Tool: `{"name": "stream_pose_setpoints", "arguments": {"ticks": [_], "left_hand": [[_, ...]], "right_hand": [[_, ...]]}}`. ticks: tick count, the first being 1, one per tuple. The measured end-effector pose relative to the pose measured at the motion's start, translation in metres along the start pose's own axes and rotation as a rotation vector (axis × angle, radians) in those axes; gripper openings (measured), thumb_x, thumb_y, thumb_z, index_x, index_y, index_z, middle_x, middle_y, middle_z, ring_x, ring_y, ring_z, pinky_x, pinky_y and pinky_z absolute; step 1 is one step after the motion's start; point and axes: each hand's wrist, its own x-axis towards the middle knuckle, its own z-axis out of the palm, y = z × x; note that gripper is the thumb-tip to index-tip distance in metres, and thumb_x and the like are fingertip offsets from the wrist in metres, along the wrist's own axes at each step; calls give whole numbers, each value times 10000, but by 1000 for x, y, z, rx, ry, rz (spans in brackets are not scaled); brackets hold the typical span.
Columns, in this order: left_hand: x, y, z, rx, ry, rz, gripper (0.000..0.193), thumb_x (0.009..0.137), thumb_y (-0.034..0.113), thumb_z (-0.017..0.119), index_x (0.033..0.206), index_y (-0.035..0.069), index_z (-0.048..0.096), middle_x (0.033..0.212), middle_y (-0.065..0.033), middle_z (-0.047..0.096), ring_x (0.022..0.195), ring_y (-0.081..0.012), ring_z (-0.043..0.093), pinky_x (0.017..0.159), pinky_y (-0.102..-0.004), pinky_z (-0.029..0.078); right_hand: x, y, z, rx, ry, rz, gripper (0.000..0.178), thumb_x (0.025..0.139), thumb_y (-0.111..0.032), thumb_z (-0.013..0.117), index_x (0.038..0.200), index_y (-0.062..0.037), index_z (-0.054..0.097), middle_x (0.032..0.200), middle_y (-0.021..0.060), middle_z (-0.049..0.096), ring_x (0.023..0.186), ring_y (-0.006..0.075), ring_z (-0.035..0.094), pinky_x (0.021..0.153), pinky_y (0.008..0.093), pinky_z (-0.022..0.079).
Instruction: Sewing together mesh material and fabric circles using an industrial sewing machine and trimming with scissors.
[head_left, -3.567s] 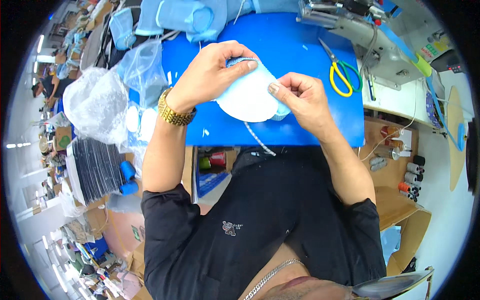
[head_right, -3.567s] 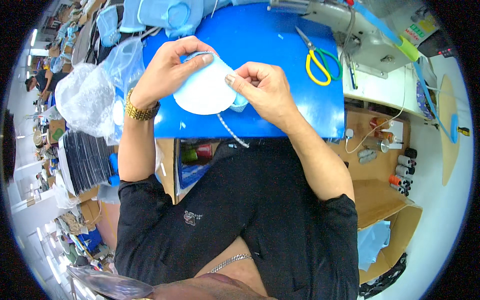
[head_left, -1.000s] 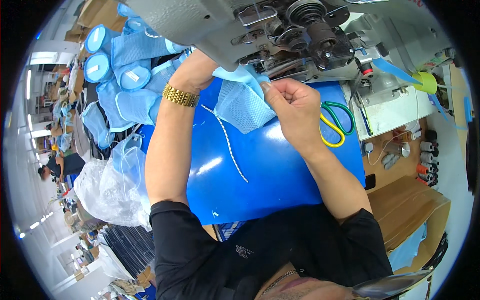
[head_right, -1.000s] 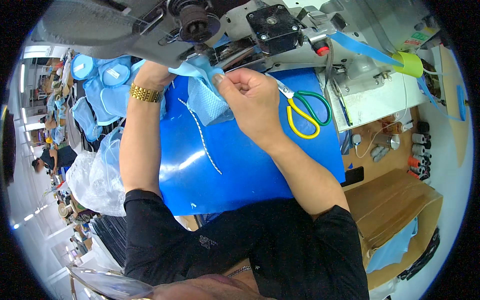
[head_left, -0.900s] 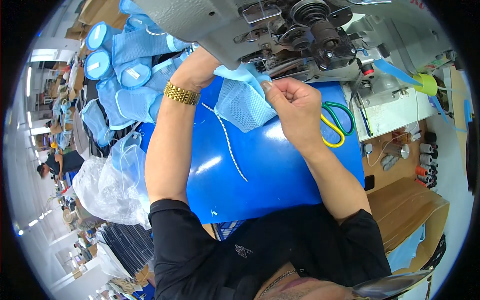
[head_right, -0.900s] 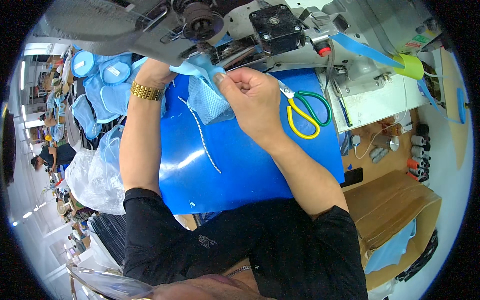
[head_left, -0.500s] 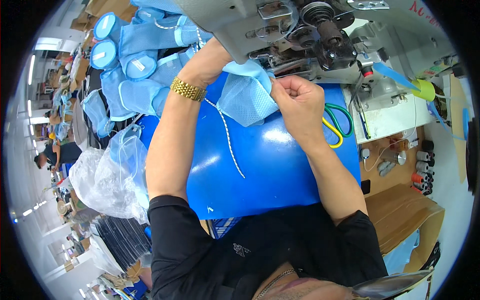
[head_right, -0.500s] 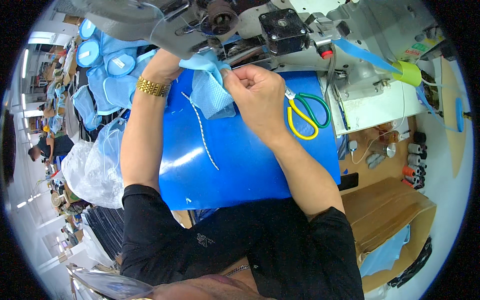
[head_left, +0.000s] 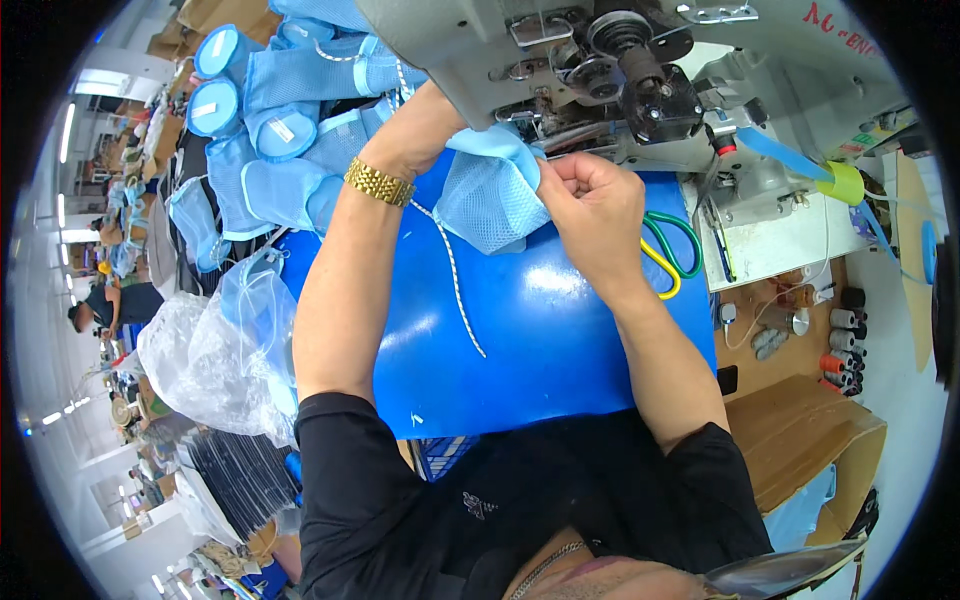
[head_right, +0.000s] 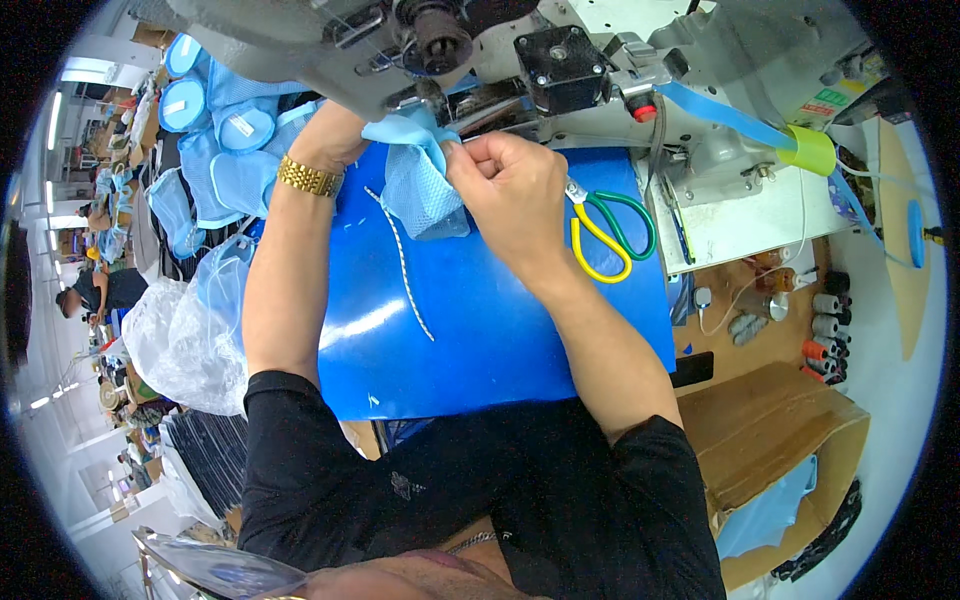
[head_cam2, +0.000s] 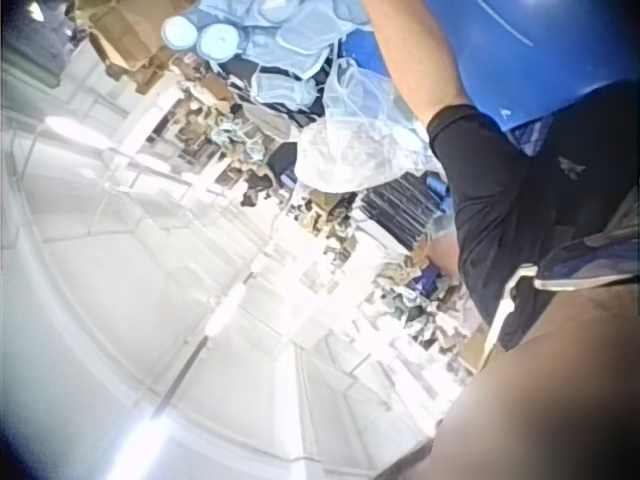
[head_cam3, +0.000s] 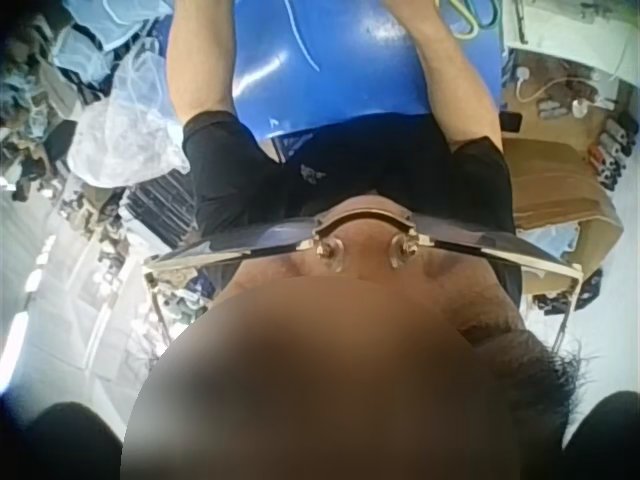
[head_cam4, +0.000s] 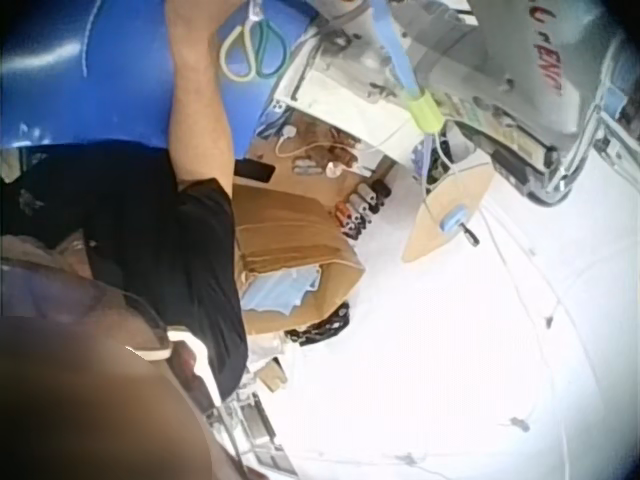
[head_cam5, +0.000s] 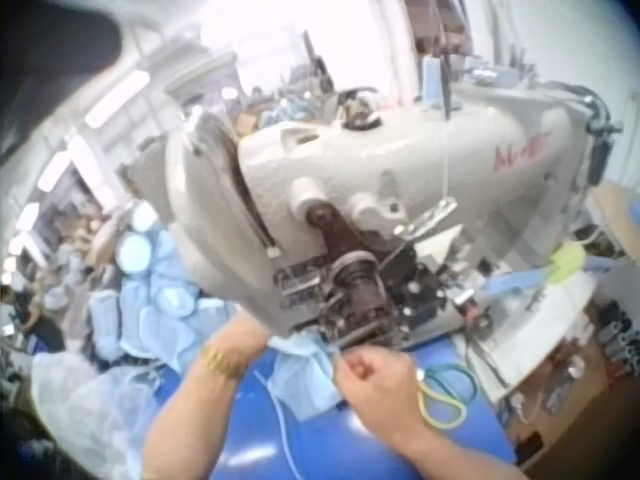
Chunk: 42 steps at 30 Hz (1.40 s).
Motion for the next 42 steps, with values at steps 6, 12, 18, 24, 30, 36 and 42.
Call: {"name": "stream_pose_setpoints", "arguments": {"ticks": [6, 12, 18, 24, 30, 36, 42], "left_hand": [[-28, 12, -3, 64, 237, 9, 274, 886, 127, 650, 1123, -9, 635, 1021, -56, 660, 927, -121, 594, 837, -254, 467], [-140, -22, -16, 276, 658, 86, 175, 933, 132, 615, 1042, 0, 650, 972, -56, 673, 898, -110, 609, 811, -237, 469], [-299, -92, 24, 85, 936, -176, 133, 934, 97, 603, 1021, 7, 648, 940, -62, 679, 837, -109, 613, 768, -246, 483], [-350, -91, 84, 257, 927, -330, 157, 895, 138, 657, 978, 5, 667, 870, -54, 687, 764, -95, 611, 672, -245, 475], [-452, -117, 93, 262, 1297, -456, 118, 908, 93, 619, 965, -3, 660, 842, -43, 692, 782, -100, 658, 700, -244, 510], [-529, -146, 53, 786, 1288, -820, 181, 850, 172, 617, 960, 59, 707, 851, -144, 709, 787, -262, 696, 720, -365, 537], [-557, -190, 20, 1017, 999, -1138, 175, 766, 170, 646, 901, 96, 731, 886, -150, 703, 834, -326, 680, 770, -414, 536]], "right_hand": [[1, 0, -5, -48, -33, -32, 193, 840, -124, 706, 748, 44, 687, 570, 10, 611, 523, 19, 492, 474, 207, 364], [2, -2, -9, -82, -15, -52, 207, 823, -157, 715, 751, 36, 696, 572, 70, 628, 502, 91, 554, 487, 254, 413], [2, 11, 3, -187, -67, -53, 209, 796, -217, 736, 774, -10, 717, 624, 95, 662, 553, 137, 610, 545, 298, 466], [41, 47, -41, -209, -62, 26, 188, 837, -142, 648, 916, 15, 715, 723, 27, 663, 620, 90, 599, 575, 235, 473], [64, 78, -36, -108, -185, 33, 301, 932, -181, 610, 1059, 92, 626, 875, 159, 700, 763, 215, 706, 660, 254, 514], [71, 94, -52, -72, -294, 102, 290, 984, -172, 528, 1077, 92, 605, 909, 175, 696, 804, 235, 706, 663, 268, 522], [80, 96, -55, -100, -336, 105, 293, 995, -169, 507, 1079, 99, 593, 934, 180, 693, 832, 233, 701, 672, 273, 527]]}}
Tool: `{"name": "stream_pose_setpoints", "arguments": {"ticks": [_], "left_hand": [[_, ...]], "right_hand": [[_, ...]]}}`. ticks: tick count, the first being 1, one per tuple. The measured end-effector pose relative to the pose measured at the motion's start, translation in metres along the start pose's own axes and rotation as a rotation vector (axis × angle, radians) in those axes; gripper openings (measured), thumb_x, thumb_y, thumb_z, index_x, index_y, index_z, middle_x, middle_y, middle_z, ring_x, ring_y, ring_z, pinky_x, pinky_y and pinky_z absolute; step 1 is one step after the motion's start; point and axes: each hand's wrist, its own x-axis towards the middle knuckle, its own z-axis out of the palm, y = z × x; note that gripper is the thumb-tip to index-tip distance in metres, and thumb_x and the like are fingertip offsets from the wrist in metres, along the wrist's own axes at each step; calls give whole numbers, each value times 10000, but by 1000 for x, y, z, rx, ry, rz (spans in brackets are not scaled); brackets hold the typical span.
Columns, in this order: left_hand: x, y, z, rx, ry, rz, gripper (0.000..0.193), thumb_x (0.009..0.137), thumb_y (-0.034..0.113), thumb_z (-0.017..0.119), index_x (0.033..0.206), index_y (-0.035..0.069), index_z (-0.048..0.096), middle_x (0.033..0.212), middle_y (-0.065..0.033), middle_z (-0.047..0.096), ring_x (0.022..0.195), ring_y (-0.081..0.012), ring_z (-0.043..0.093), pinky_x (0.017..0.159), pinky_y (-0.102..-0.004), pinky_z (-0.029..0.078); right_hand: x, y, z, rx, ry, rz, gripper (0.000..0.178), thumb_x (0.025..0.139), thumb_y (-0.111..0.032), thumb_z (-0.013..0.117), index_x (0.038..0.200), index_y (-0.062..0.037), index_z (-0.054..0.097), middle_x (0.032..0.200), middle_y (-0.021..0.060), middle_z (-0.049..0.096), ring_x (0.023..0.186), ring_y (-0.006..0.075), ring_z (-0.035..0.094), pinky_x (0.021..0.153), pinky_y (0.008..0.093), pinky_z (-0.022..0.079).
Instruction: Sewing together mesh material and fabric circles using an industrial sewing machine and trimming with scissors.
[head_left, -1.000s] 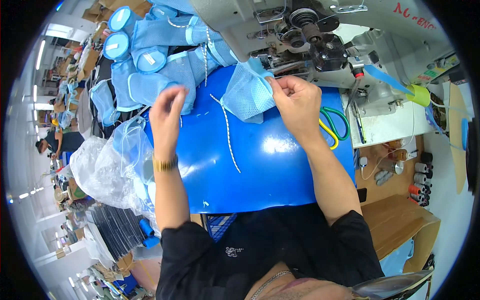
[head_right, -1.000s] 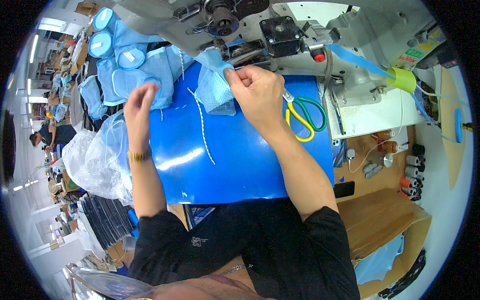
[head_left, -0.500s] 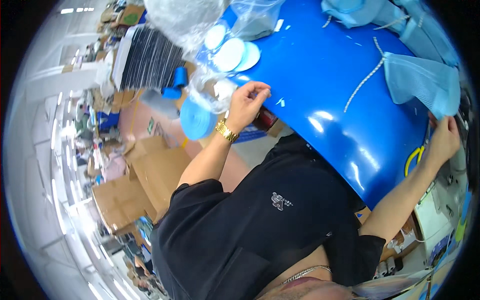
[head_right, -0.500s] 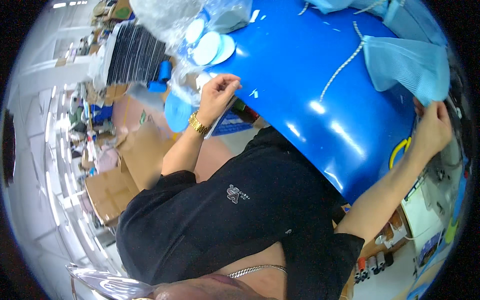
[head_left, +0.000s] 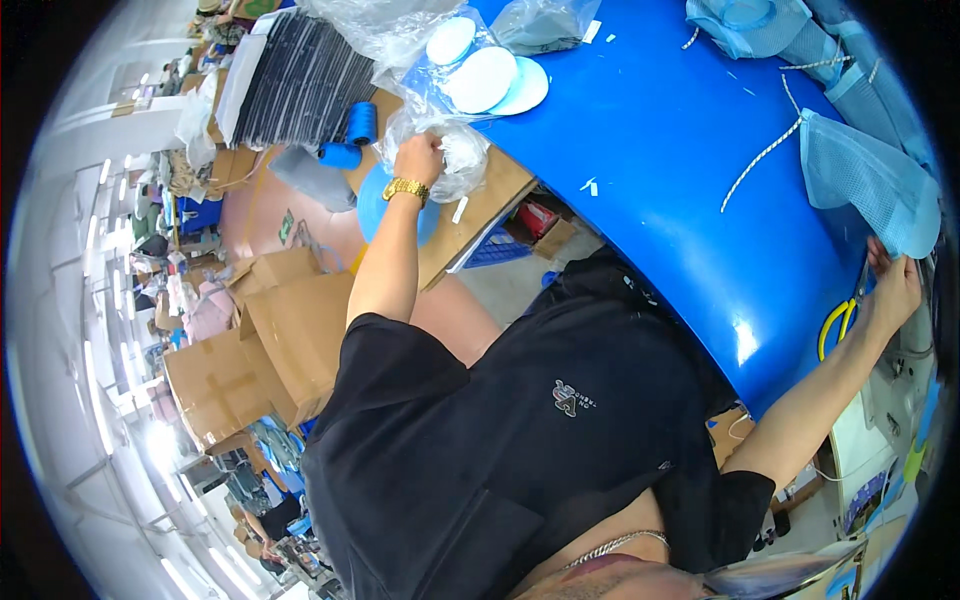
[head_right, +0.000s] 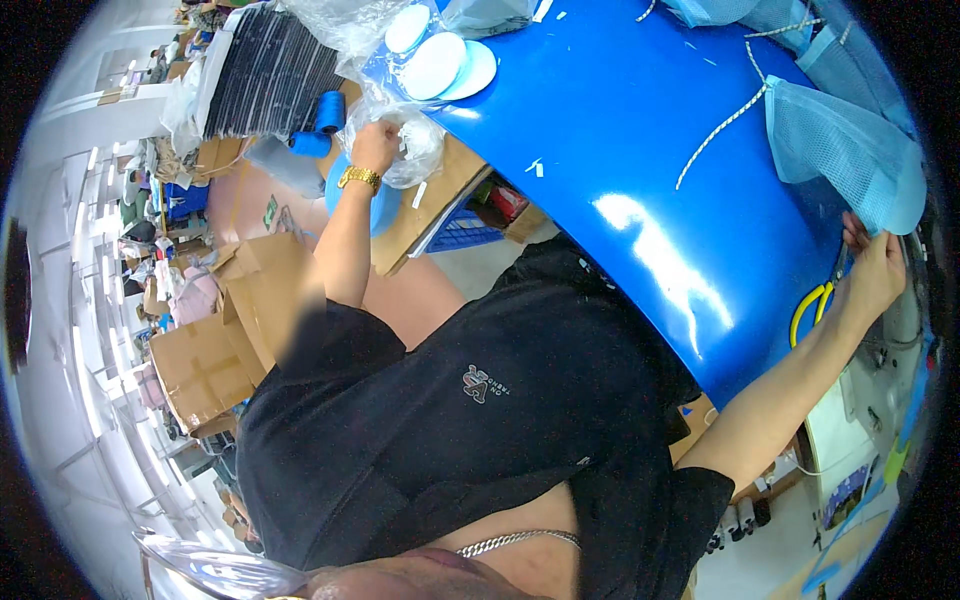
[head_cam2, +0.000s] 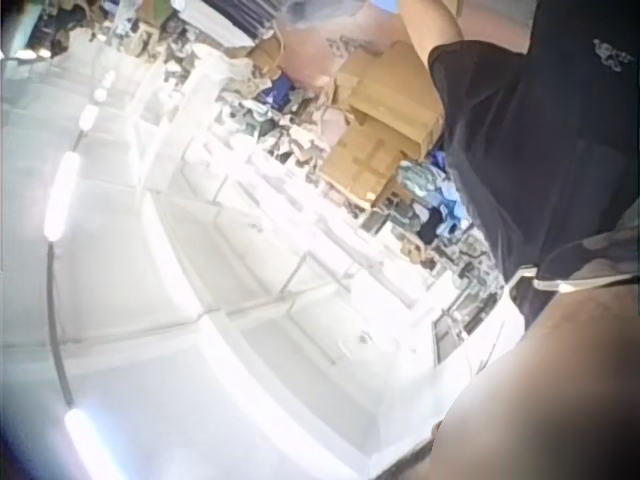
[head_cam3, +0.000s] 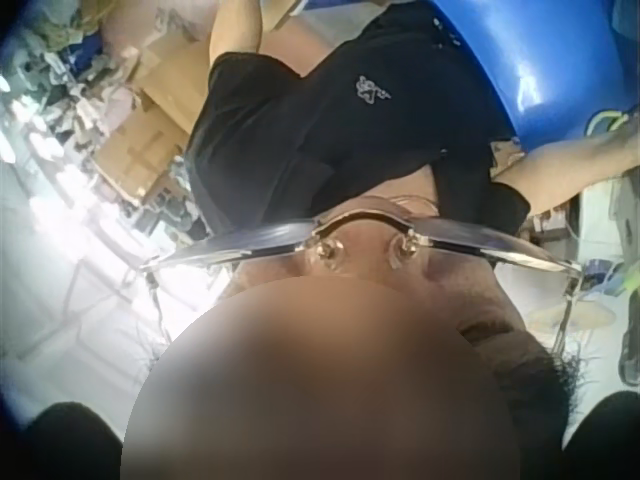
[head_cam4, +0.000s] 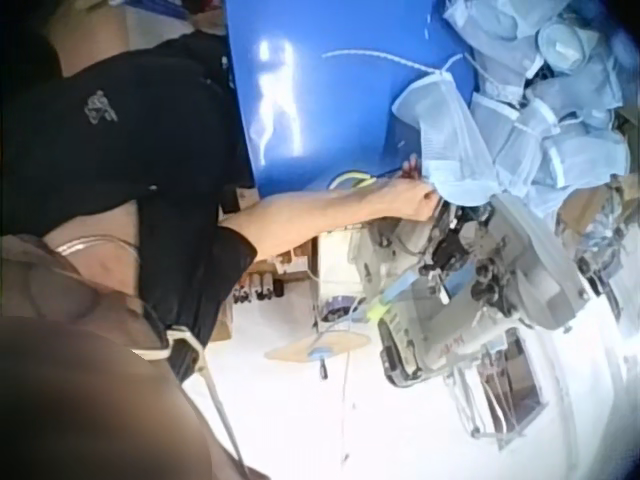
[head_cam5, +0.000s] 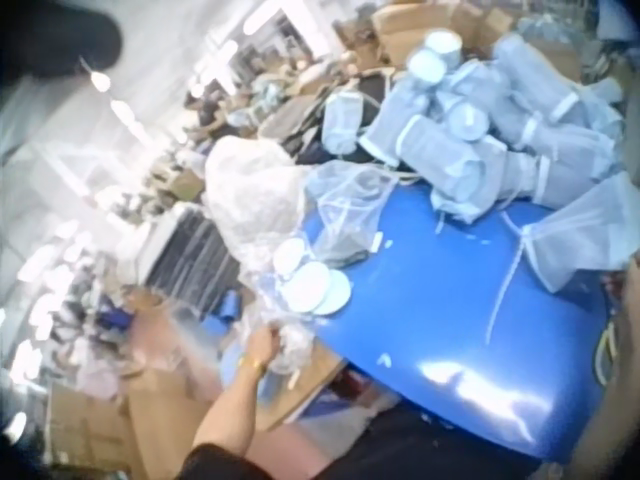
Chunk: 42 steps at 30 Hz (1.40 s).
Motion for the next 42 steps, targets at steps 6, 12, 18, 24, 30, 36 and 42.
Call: {"name": "stream_pose_setpoints", "arguments": {"ticks": [6, 12, 18, 24, 30, 36, 42], "left_hand": [[8, -1, 27, 86, -83, -50, 247, 756, 136, 633, 984, 122, 726, 947, -181, 692, 894, -354, 668, 807, -438, 536], [9, -4, 47, 120, -79, -14, 213, 821, 148, 547, 937, 112, 722, 925, -202, 686, 881, -364, 670, 803, -450, 537], [11, -6, 49, 41, -39, -16, 157, 773, 141, 607, 858, 100, 733, 838, -208, 680, 815, -378, 668, 764, -451, 538], [10, -8, 53, -5, 51, -22, 158, 785, 182, 624, 850, 79, 724, 846, -188, 688, 789, -364, 672, 748, -436, 543], [8, -14, 58, -142, 15, -4, 158, 746, 212, 708, 859, 102, 727, 826, -161, 690, 810, -356, 667, 776, -444, 531], [-7, 0, 26, -126, 43, -129, 150, 744, 219, 701, 793, 80, 724, 810, -185, 681, 811, -379, 654, 753, -453, 520], [-36, 23, -36, -638, -86, -350, 197, 793, 165, 748, 889, 14, 664, 686, -38, 664, 568, -86, 636, 433, -232, 475]], "right_hand": [[3, 1, -8, 16, -23, 5, 285, 986, -180, 534, 1064, 87, 600, 935, 172, 694, 828, 231, 699, 682, 273, 523], [2, 0, -7, -3, -3, -7, 289, 979, -178, 546, 1078, 89, 596, 937, 174, 693, 837, 237, 697, 695, 289, 525], [2, 1, -9, 30, -21, -26, 305, 965, -182, 571, 1100, 91, 586, 936, 173, 692, 831, 242, 698, 699, 288, 527], [4, 2, -11, 25, -17, -35, 300, 960, -187, 583, 1086, 84, 595, 930, 167, 693, 821, 237, 699, 689, 283, 524], [4, 2, -5, 46, -13, -4, 279, 968, -178, 570, 1065, 81, 609, 908, 159, 695, 816, 228, 699, 670, 273, 516], [-3, -7, -1, 13, 11, -7, 295, 970, -179, 566, 1096, 85, 600, 927, 163, 696, 826, 230, 700, 690, 278, 523], [-3, -2, -2, 12, -2, -9, 265, 998, -161, 501, 1097, 67, 590, 961, 171, 691, 881, 228, 693, 710, 267, 522]]}}
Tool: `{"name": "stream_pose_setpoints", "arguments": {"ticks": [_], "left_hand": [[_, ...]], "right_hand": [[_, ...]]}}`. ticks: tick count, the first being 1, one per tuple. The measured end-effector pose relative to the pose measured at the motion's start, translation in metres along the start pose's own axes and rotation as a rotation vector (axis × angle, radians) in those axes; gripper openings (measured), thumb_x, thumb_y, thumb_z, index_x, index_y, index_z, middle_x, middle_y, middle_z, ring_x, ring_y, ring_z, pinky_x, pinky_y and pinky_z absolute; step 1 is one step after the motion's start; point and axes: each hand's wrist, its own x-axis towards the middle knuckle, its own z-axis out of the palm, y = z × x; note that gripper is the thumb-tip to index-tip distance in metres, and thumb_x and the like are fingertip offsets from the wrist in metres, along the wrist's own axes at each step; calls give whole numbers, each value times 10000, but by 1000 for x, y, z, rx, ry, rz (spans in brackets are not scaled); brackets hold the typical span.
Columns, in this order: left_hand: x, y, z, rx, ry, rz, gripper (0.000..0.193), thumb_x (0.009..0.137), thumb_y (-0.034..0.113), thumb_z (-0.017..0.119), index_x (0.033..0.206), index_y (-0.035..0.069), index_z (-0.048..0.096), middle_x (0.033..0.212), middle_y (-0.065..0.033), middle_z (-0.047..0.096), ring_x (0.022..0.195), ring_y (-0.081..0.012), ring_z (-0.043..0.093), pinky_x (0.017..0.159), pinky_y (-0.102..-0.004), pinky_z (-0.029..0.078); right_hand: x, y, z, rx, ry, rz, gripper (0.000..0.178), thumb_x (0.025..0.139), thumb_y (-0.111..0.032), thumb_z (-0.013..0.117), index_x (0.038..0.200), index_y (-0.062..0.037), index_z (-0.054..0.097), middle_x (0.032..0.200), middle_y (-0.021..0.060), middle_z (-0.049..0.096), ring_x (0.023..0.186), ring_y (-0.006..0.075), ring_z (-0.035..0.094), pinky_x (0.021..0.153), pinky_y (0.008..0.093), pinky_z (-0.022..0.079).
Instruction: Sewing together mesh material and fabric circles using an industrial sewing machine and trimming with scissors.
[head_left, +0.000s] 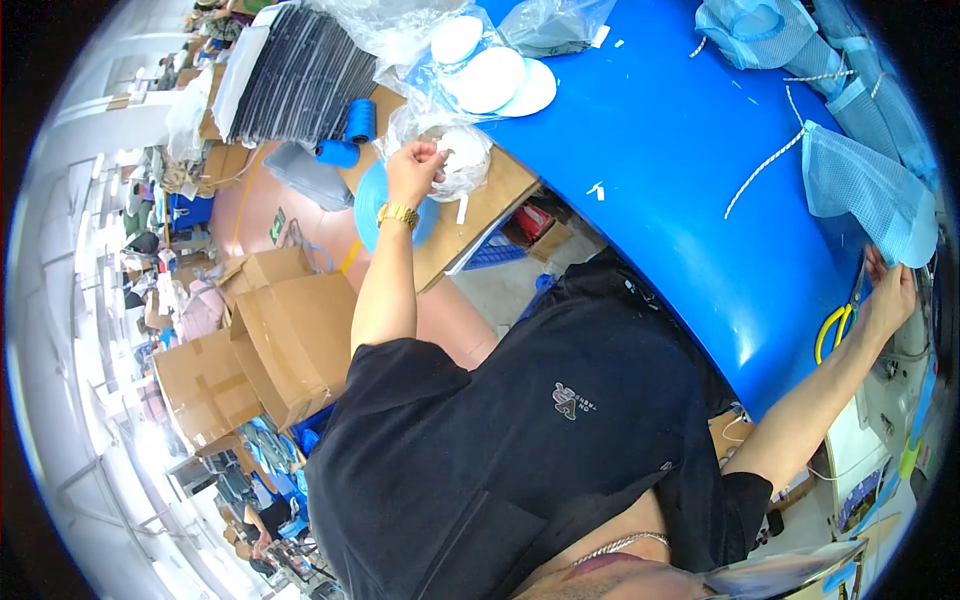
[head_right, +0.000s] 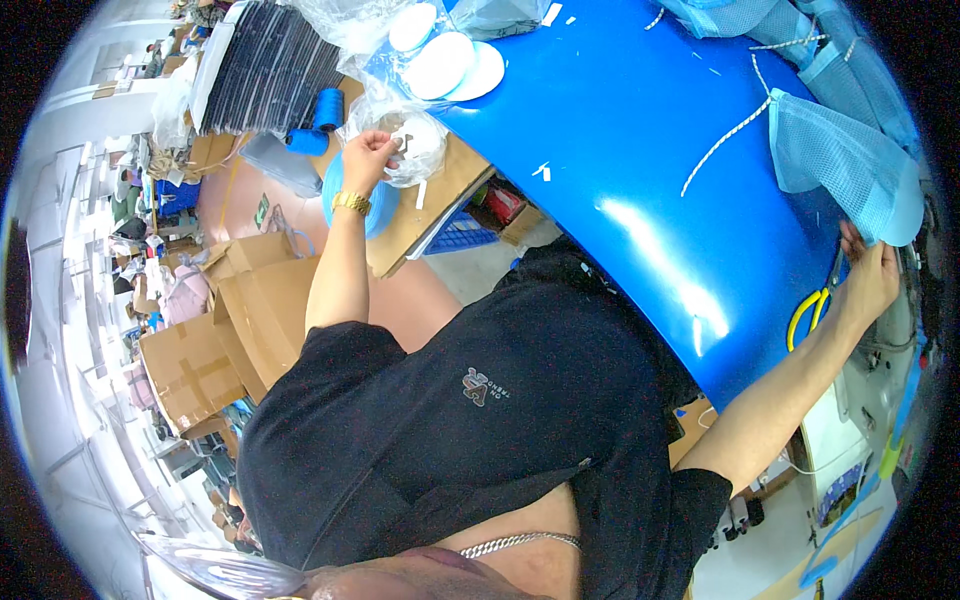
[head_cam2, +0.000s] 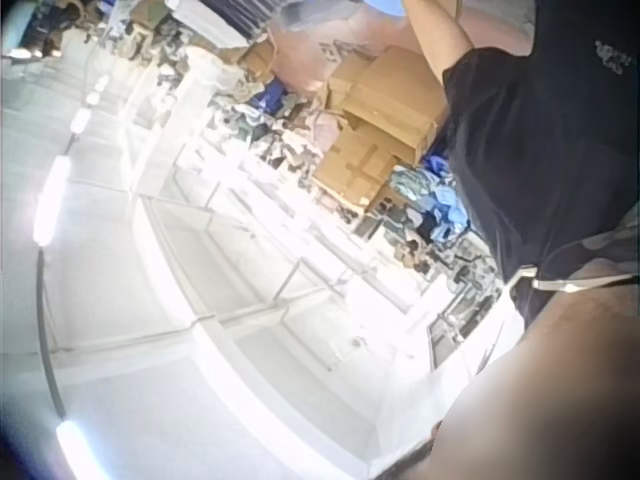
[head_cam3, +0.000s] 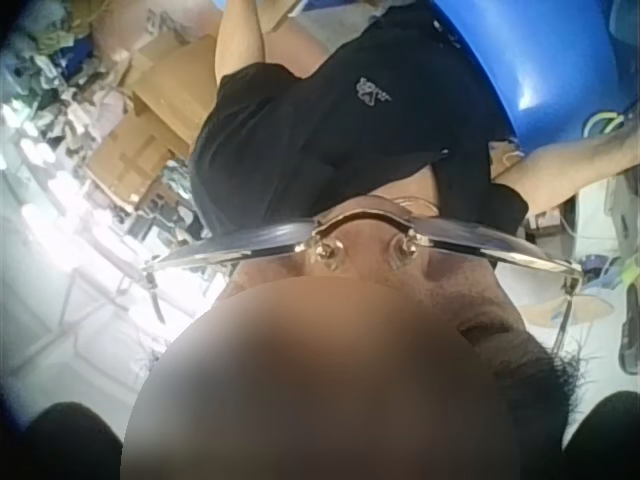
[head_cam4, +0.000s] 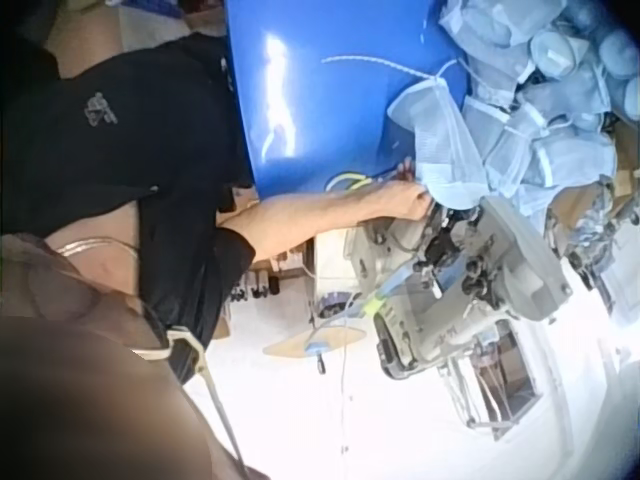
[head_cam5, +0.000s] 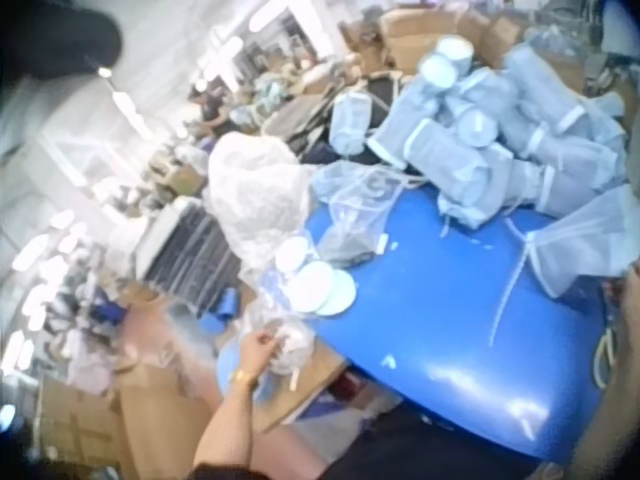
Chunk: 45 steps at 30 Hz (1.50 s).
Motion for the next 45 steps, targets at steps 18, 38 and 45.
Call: {"name": "stream_pose_setpoints", "arguments": {"ticks": [18, 38, 45], "left_hand": [[-95, 257, 107, -608, -501, 1026, 94, 810, 23, 724, 903, 18, 708, 948, -83, 676, 856, -134, 618, 746, -243, 488], [-166, 446, 176, 316, -201, 2074, 211, 789, 73, 603, 996, 79, 647, 810, -108, 664, 690, -269, 640, 650, -370, 495], [-136, 427, 200, -108, -518, 1789, 102, 847, 120, 665, 939, 78, 682, 812, -115, 684, 705, -272, 673, 607, -339, 526]], "right_hand": [[-48, -67, 46, 65, -21, 37, 218, 932, -180, 549, 917, -15, 691, 777, 68, 692, 678, 141, 674, 590, 252, 529], [-65, -91, 54, -120, 90, -33, 173, 768, -189, 672, 736, -19, 676, 639, 120, 661, 605, 239, 667, 569, 350, 502], [-73, -84, 51, 209, -41, 54, 219, 797, -159, 698, 915, 24, 683, 716, 71, 678, 621, 112, 642, 571, 263, 501]]}}
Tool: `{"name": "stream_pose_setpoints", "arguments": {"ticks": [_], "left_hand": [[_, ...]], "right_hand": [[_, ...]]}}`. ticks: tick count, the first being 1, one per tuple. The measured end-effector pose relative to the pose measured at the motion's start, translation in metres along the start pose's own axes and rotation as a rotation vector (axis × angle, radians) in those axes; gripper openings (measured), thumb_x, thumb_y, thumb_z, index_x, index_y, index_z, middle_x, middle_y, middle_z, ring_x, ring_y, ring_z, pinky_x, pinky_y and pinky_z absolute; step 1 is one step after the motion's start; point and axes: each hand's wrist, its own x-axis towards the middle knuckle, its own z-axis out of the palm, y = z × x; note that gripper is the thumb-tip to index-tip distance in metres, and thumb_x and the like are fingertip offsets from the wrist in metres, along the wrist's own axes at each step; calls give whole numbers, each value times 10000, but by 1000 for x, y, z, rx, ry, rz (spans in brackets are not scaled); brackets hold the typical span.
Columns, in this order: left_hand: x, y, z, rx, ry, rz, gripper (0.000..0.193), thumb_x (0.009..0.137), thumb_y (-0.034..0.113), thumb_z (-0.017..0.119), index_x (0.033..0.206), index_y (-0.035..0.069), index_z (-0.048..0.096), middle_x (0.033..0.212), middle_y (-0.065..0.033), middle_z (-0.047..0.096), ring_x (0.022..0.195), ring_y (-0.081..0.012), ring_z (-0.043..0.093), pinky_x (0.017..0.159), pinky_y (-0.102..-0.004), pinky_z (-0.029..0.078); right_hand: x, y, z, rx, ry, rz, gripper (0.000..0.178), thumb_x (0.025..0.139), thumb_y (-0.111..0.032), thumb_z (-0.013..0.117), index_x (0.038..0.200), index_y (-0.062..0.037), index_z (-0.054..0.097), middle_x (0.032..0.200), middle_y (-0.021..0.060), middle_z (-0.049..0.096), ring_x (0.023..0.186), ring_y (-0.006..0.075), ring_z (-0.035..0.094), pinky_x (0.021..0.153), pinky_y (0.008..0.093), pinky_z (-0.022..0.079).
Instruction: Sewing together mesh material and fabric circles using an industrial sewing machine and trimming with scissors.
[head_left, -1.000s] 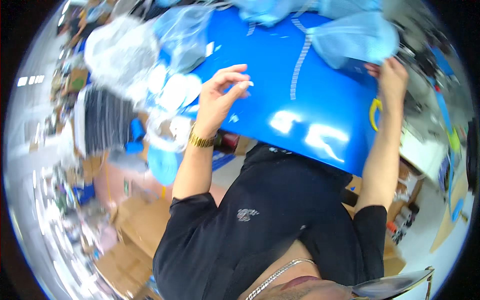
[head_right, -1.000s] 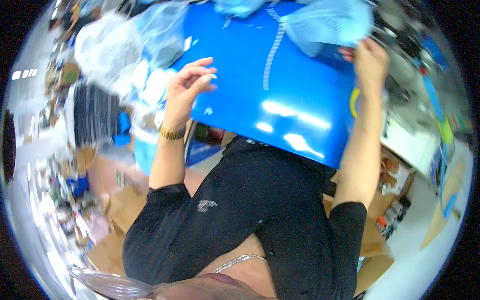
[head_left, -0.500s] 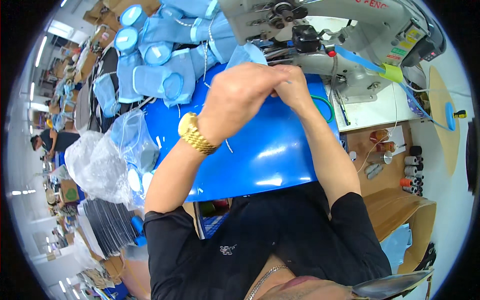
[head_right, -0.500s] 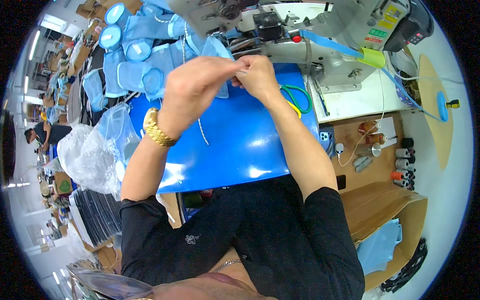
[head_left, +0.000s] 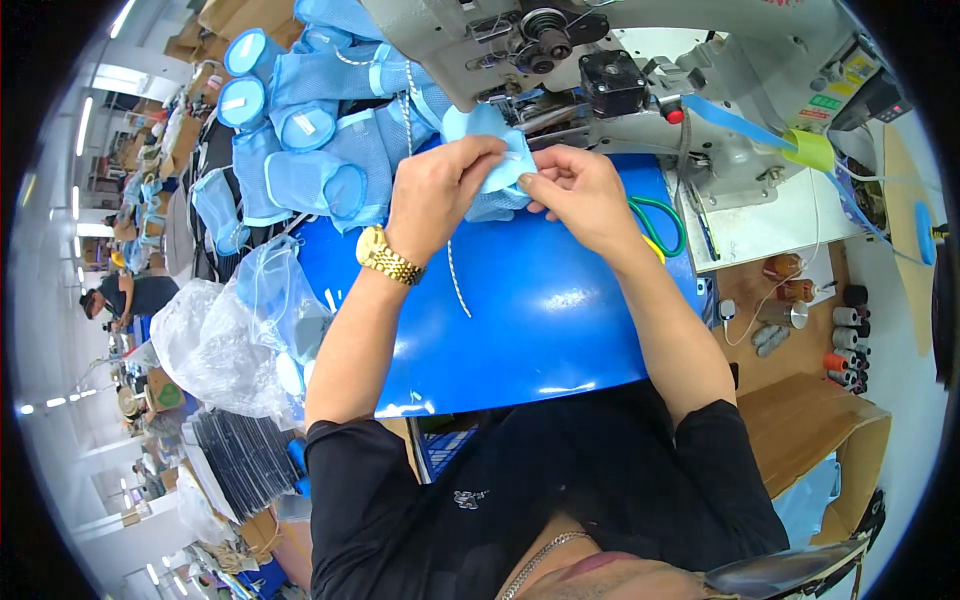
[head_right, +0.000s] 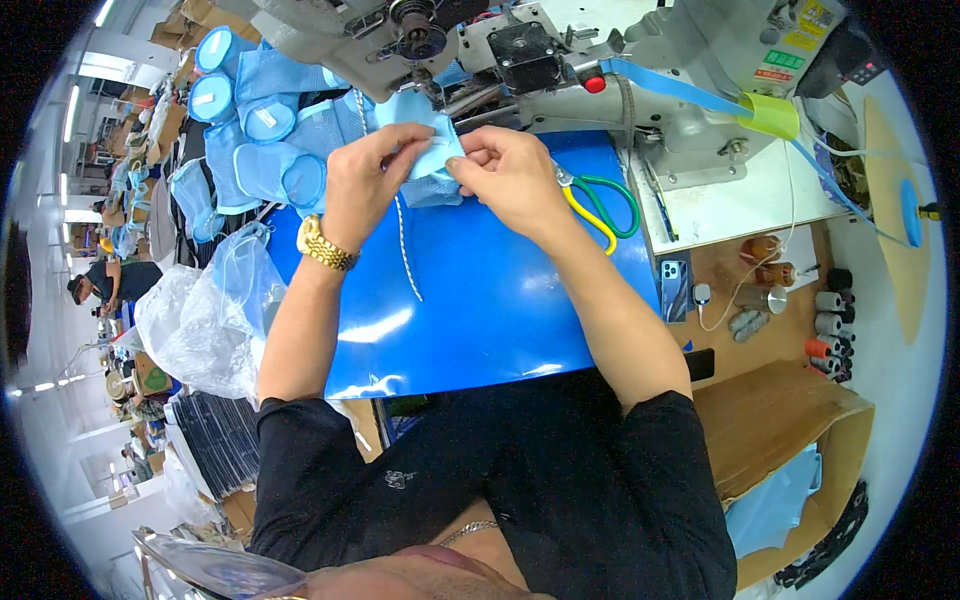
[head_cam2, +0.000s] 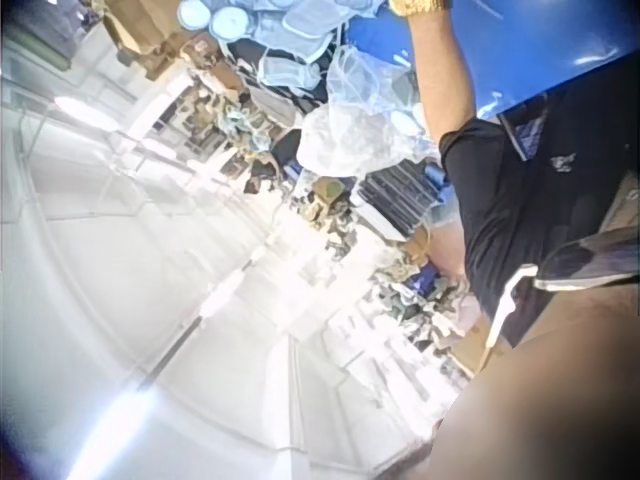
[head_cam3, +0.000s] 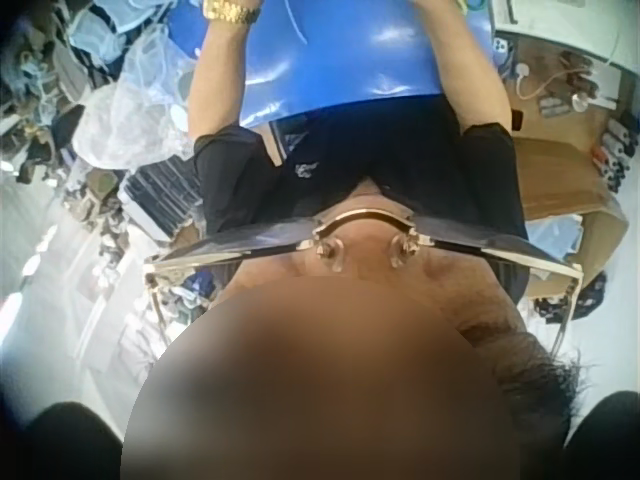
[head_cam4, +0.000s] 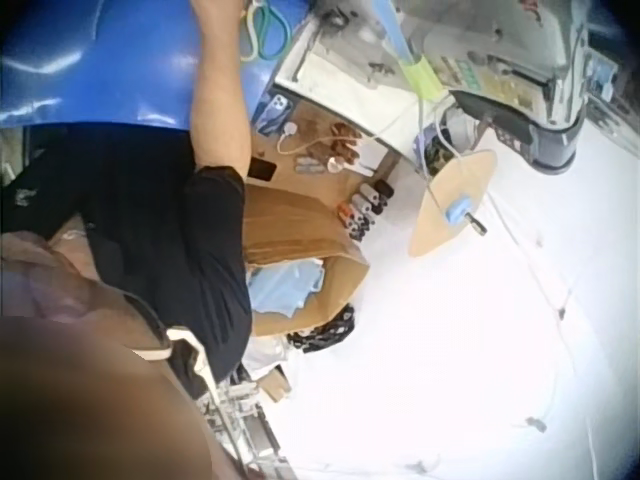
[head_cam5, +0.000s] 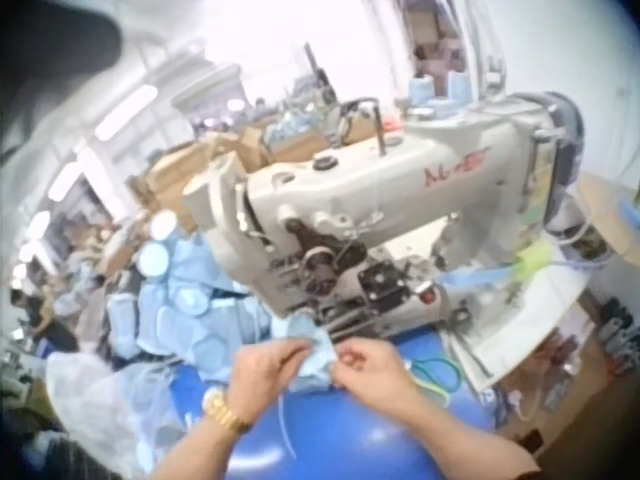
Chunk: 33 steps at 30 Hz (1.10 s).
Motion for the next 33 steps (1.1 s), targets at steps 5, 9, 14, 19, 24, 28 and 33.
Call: {"name": "stream_pose_setpoints", "arguments": {"ticks": [5, 9, 14, 19, 24, 28, 33], "left_hand": [[-6, 0, 7, -112, 87, -16, 91, 822, 84, 690, 912, 72, 680, 821, -96, 688, 671, -253, 659, 590, -326, 515], [1, 3, 0, 55, 123, 144, 118, 779, 54, 718, 888, 68, 675, 840, -68, 694, 662, -205, 608, 592, -304, 492], [5, 3, -6, 114, 244, 414, 162, 739, 27, 742, 877, 60, 663, 902, -46, 713, 685, -188, 590, 603, -296, 484], [9, 2, -4, 136, 171, 502, 196, 775, 85, 704, 956, 60, 635, 907, -52, 675, 781, -229, 615, 649, -329, 490], [11, 12, -19, -118, 25, 174, 284, 872, 215, 659, 1072, 15, 628, 965, -128, 658, 884, -298, 601, 744, -387, 484], [20, 13, -25, -77, -169, 90, 193, 875, 207, 632, 936, 26, 659, 879, -118, 648, 837, -306, 574, 742, -405, 473], [28, 8, -28, -81, -227, 42, 157, 869, 175, 616, 830, 28, 654, 811, -119, 627, 807, -323, 550, 730, -422, 461]], "right_hand": [[-5, -6, -6, 129, 50, 26, 213, 796, -73, 692, 981, 30, 670, 843, 76, 687, 684, 87, 636, 617, 228, 499], [-8, -5, -7, -51, 260, -259, 172, 822, -92, 688, 957, 14, 683, 775, 25, 655, 618, 63, 553, 581, 213, 459], [-7, -26, -19, 251, -18, 54, 154, 856, -145, 683, 901, 2, 686, 687, -9, 602, 598, 36, 514, 541, 186, 408], [-3, -26, -9, 389, -64, 92, 146, 865, -145, 687, 846, 0, 679, 685, -16, 607, 601, 5, 500, 519, 168, 370], [-4, -21, -6, 8, 55, -223, 104, 858, -96, 687, 873, 6, 681, 693, -14, 624, 582, 2, 488, 500, 186, 379], [-2, -16, -5, -93, 72, -314, 120, 858, -107, 687, 898, 7, 685, 686, 3, 633, 572, 14, 494, 504, 203, 403], [-6, -20, -2, -60, 218, -241, 152, 839, -129, 708, 910, 5, 697, 723, 39, 681, 617, 52, 583, 542, 215, 449]]}}
